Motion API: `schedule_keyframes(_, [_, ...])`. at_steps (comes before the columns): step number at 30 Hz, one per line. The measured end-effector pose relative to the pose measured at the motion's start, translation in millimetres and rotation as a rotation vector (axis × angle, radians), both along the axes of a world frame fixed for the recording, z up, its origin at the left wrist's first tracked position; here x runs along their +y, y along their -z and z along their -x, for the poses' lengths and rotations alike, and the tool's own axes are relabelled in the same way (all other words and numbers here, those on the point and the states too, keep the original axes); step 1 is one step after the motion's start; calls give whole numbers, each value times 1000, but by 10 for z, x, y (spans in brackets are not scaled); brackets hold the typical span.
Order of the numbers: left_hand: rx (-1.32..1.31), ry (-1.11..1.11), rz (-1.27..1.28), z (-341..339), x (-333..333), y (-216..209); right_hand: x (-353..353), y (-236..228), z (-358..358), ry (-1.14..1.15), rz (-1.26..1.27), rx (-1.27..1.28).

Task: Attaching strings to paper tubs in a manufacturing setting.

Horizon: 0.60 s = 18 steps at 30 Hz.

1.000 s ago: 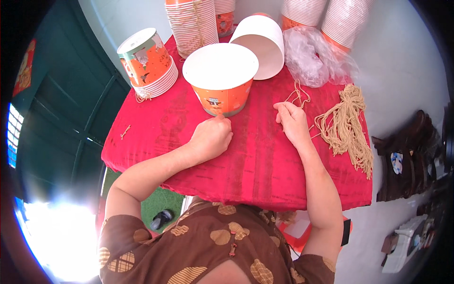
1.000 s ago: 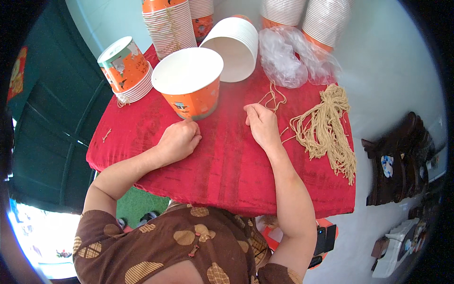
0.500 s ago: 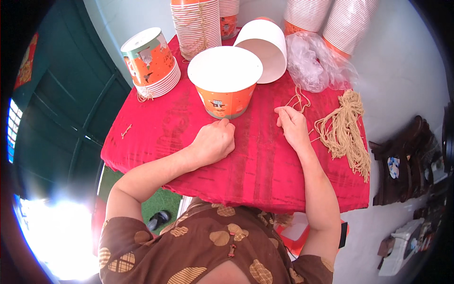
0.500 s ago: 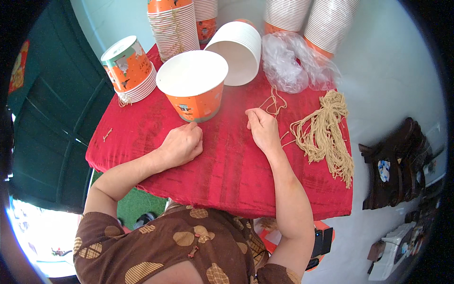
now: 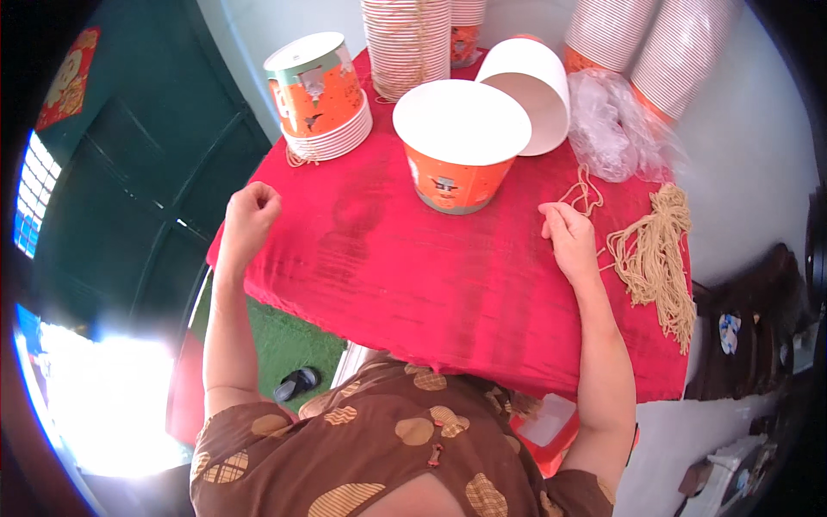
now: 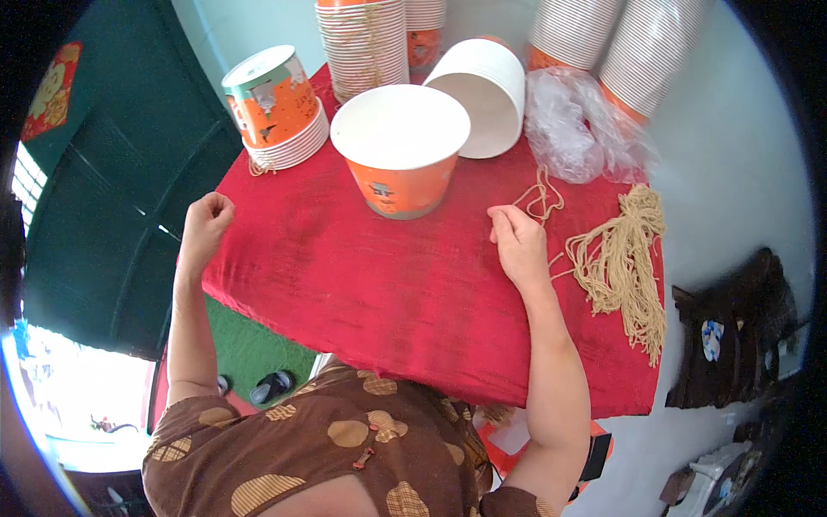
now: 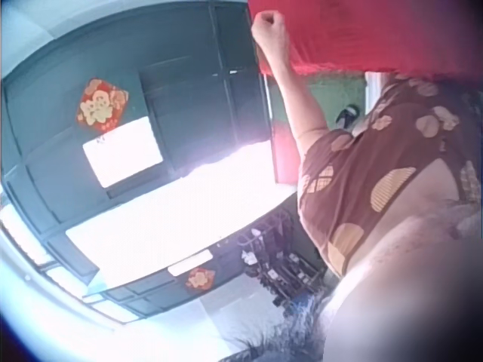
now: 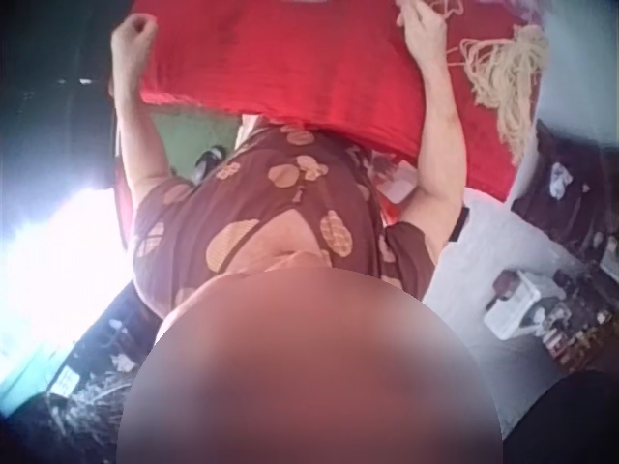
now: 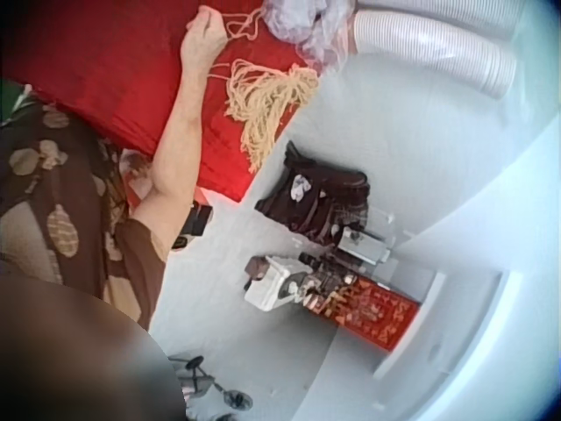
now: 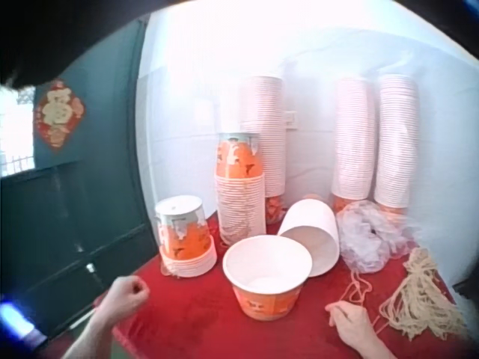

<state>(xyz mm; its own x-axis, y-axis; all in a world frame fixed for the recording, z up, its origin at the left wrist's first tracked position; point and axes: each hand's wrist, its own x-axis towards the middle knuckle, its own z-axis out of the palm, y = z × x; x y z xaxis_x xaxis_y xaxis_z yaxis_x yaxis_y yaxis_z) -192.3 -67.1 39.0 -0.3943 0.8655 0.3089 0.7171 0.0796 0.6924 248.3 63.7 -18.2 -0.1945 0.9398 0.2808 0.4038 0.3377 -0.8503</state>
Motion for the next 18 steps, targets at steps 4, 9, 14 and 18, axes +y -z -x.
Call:
schedule_keyframes(4, [-11, -94, 57, 412, -82, 29, -1, 15, -10, 0, -8, -22])
schedule_keyframes(9, [52, -147, 124, 676, -79, 108, -33, -6, -8, 5, 8, -43])
schedule_keyframes(14, [127, -187, 168, 674, -98, 3, -4, 32, 17, -5, -13, -53])
schedule_keyframes(18, [200, -150, 145, 640, -71, -14, -2, 13, -27, -1, -37, -52])
